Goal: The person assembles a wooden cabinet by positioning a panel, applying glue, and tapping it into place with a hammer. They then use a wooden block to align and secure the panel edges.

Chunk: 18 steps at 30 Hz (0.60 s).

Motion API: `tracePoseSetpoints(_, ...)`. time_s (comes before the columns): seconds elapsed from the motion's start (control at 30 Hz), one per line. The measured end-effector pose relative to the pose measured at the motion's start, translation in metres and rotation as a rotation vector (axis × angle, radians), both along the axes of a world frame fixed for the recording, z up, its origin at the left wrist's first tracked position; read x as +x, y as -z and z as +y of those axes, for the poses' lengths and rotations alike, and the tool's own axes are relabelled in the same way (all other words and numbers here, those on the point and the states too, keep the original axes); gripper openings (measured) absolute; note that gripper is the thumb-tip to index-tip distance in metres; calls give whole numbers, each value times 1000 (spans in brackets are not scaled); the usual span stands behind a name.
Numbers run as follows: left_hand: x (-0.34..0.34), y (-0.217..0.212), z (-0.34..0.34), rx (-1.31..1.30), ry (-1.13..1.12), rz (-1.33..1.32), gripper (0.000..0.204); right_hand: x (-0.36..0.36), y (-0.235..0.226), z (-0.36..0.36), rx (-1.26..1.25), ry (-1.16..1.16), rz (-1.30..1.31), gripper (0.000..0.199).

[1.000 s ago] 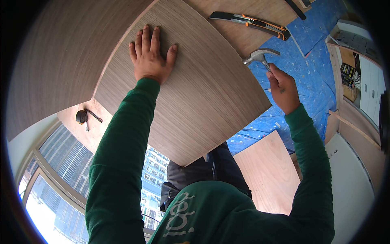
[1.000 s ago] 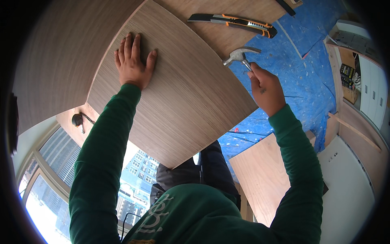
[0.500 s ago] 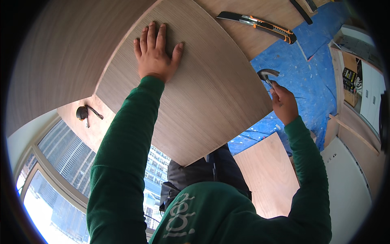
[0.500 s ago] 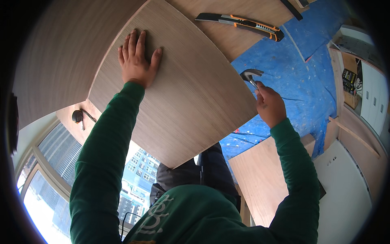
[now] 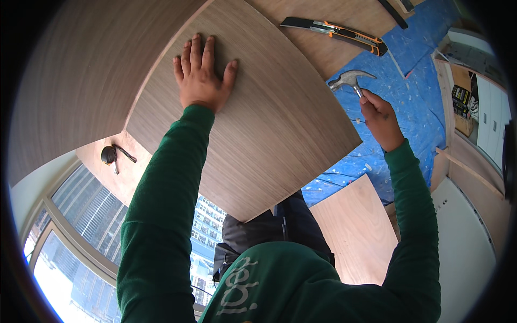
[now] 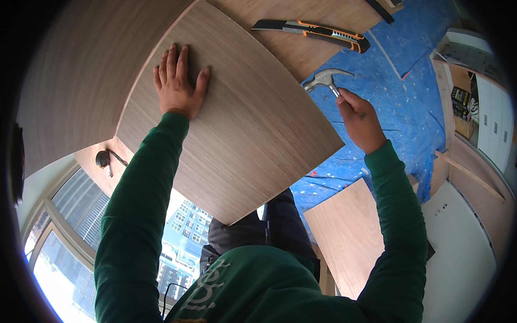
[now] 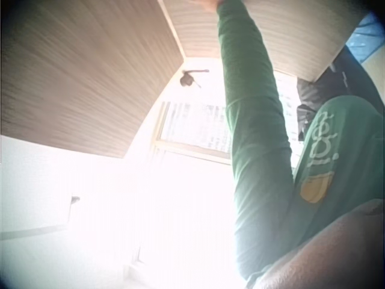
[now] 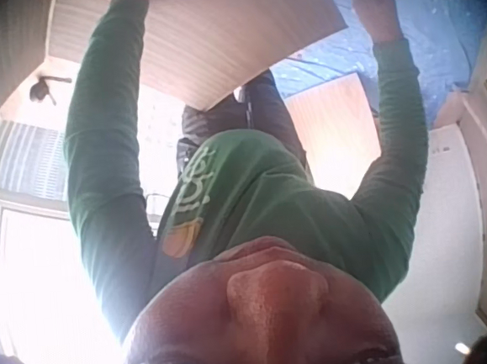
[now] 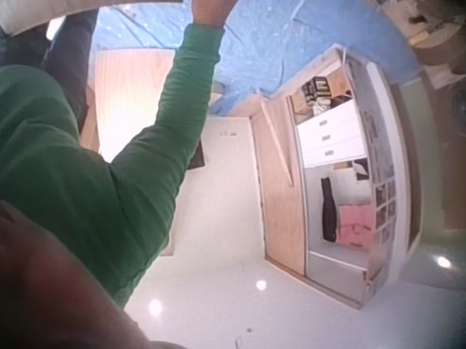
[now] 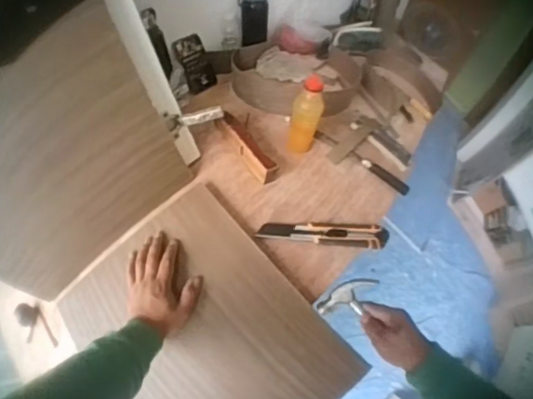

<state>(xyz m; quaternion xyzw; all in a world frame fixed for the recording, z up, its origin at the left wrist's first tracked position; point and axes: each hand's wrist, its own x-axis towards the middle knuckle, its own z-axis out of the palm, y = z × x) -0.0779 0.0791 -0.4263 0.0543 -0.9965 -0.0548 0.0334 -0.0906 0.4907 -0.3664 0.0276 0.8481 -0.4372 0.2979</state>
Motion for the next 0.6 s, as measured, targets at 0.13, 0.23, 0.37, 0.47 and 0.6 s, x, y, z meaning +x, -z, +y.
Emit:
tracePoseSetpoints(0.13,0,0,-1,27,4,-17,79,-1,9,3,15,5,13,29)
tracePoseSetpoints(0.23,1,0,0,17,1,-29,79,-5,8,2,53,-109,184,31)
tracePoseSetpoints(0.37,-1,-1,-1,16,-2,-30,80,-4,3,-3,108,-161,310,30)
tracePoseSetpoints(0.47,-1,0,-1,9,-5,-38,80,1,-1,-6,134,-189,360,29)
tracePoseSetpoints(0.6,0,1,-1,6,-2,-41,80,6,-6,-6,137,-195,391,30)
